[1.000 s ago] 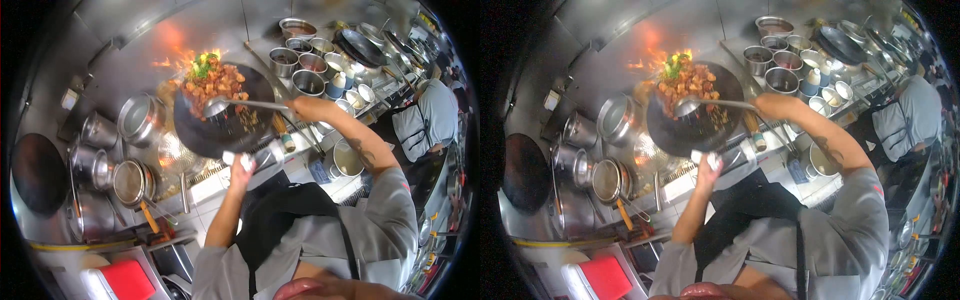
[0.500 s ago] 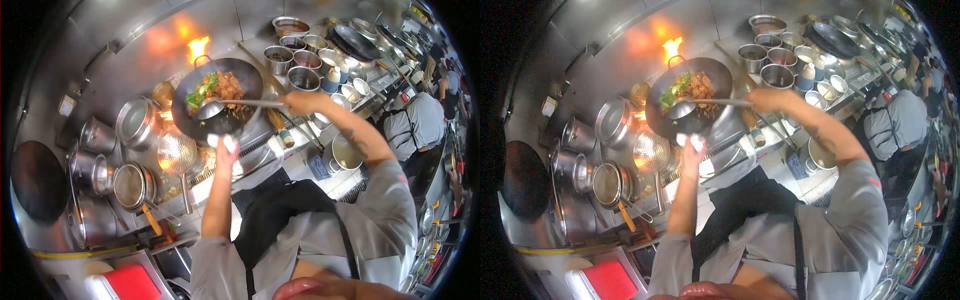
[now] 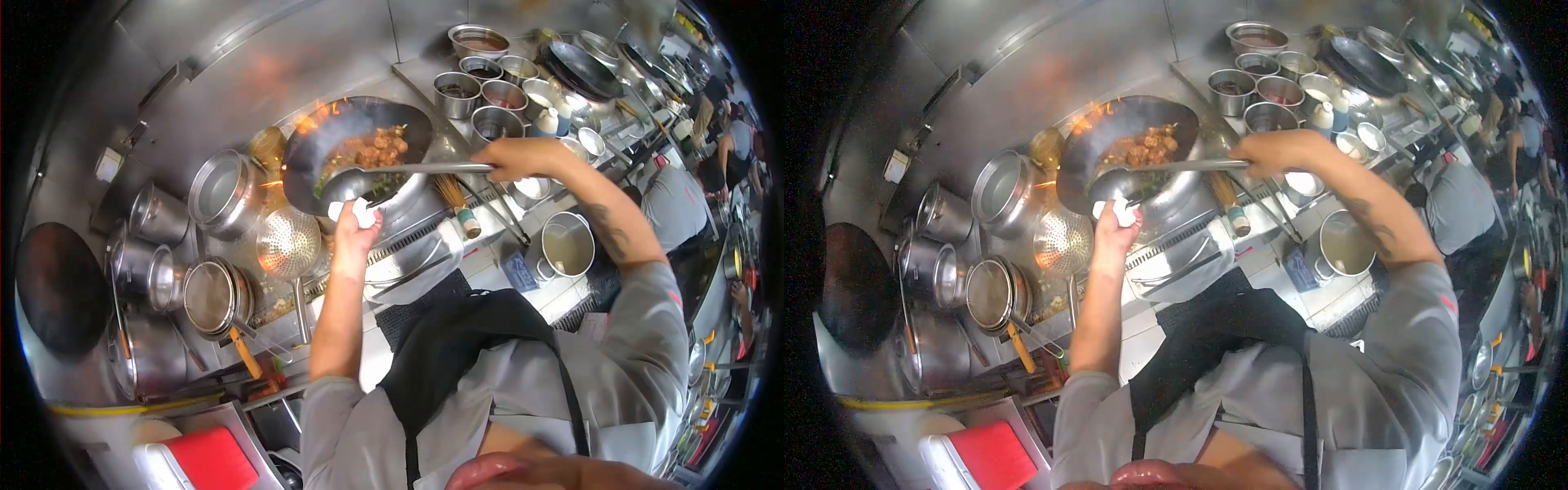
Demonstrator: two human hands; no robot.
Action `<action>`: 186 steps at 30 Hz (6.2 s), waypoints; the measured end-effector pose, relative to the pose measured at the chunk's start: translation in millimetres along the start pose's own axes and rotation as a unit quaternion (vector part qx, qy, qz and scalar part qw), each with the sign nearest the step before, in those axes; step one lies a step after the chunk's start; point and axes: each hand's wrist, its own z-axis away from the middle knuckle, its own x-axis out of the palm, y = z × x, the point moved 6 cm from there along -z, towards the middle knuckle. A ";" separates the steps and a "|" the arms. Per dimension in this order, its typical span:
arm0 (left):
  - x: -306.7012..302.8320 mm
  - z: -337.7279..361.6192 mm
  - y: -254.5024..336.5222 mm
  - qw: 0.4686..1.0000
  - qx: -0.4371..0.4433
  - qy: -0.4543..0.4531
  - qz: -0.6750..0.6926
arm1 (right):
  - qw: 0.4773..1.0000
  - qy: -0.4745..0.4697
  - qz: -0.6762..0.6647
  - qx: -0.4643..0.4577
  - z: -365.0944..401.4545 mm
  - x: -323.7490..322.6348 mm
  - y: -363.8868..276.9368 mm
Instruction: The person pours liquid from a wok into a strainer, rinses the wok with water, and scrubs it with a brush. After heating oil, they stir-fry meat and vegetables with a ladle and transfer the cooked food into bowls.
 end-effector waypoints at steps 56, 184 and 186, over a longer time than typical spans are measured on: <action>-74.0 -27.9 -49.9 0.980 0.101 -0.098 -0.137 | 0.989 0.114 0.089 0.021 -21.1 21.4 -13.3; -39.4 -77.3 -0.8 0.999 -0.011 0.000 -0.040 | 0.906 0.367 -0.204 0.052 -18.9 74.6 -12.5; -53.4 -61.0 -0.4 0.995 0.005 -0.009 -0.101 | 0.905 0.359 -0.210 0.083 -21.4 74.3 -12.7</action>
